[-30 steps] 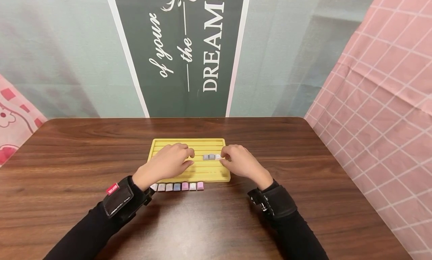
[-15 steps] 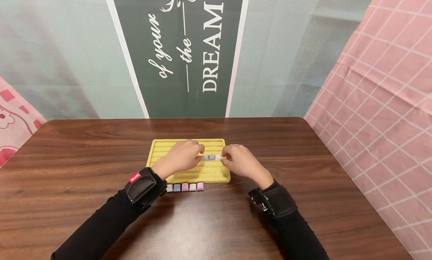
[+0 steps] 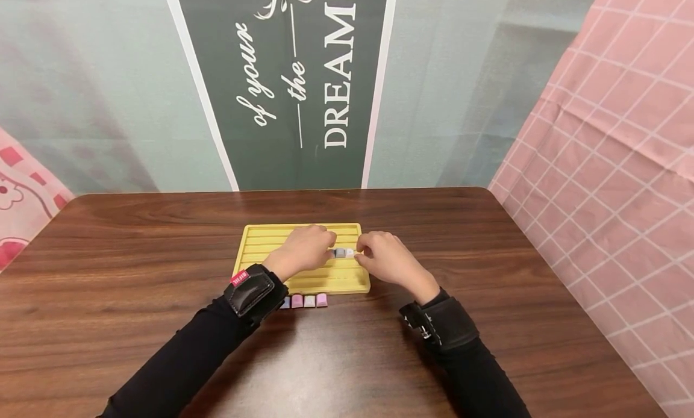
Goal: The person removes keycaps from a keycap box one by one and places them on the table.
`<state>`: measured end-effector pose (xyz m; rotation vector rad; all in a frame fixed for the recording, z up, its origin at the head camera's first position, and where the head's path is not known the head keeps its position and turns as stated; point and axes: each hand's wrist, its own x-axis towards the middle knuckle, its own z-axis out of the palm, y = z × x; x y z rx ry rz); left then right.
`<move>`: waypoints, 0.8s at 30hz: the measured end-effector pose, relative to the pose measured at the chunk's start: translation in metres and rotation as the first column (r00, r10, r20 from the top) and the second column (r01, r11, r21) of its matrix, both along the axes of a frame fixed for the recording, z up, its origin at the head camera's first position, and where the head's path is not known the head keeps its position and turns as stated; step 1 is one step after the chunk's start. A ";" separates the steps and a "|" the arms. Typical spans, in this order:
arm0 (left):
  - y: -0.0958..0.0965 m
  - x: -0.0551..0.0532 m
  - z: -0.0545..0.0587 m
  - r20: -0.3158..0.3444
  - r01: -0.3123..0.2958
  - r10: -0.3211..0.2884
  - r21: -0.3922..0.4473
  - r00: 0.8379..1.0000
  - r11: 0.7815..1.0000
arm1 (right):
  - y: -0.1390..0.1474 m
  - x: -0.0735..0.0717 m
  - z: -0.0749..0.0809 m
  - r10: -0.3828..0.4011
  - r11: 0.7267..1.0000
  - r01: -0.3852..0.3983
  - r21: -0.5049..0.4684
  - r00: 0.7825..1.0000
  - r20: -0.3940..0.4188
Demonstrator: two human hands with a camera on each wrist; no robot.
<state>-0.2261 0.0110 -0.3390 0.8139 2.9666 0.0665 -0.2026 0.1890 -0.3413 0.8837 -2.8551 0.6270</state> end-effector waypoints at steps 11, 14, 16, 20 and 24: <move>0.004 -0.005 -0.004 0.008 -0.008 0.009 -0.054 1.000 0.999 | 0.001 -0.001 -0.002 -0.016 1.000 0.016 0.003 1.000 0.025; 0.004 -0.006 -0.006 0.006 -0.008 0.008 -0.056 1.000 0.998 | 0.001 -0.001 -0.003 -0.012 1.000 0.012 0.004 1.000 0.029; 0.005 -0.007 -0.006 0.000 -0.005 0.005 -0.059 1.000 0.998 | 0.001 -0.001 -0.003 -0.013 1.000 0.013 0.004 0.999 0.033; 0.005 -0.007 -0.007 -0.013 0.003 -0.004 -0.071 1.000 0.997 | 0.001 -0.002 -0.002 -0.009 1.000 0.009 0.000 0.999 0.038; 0.006 -0.007 -0.008 -0.032 0.003 -0.006 -0.086 0.999 0.996 | 0.001 -0.002 -0.002 -0.007 1.000 0.007 0.000 0.999 0.039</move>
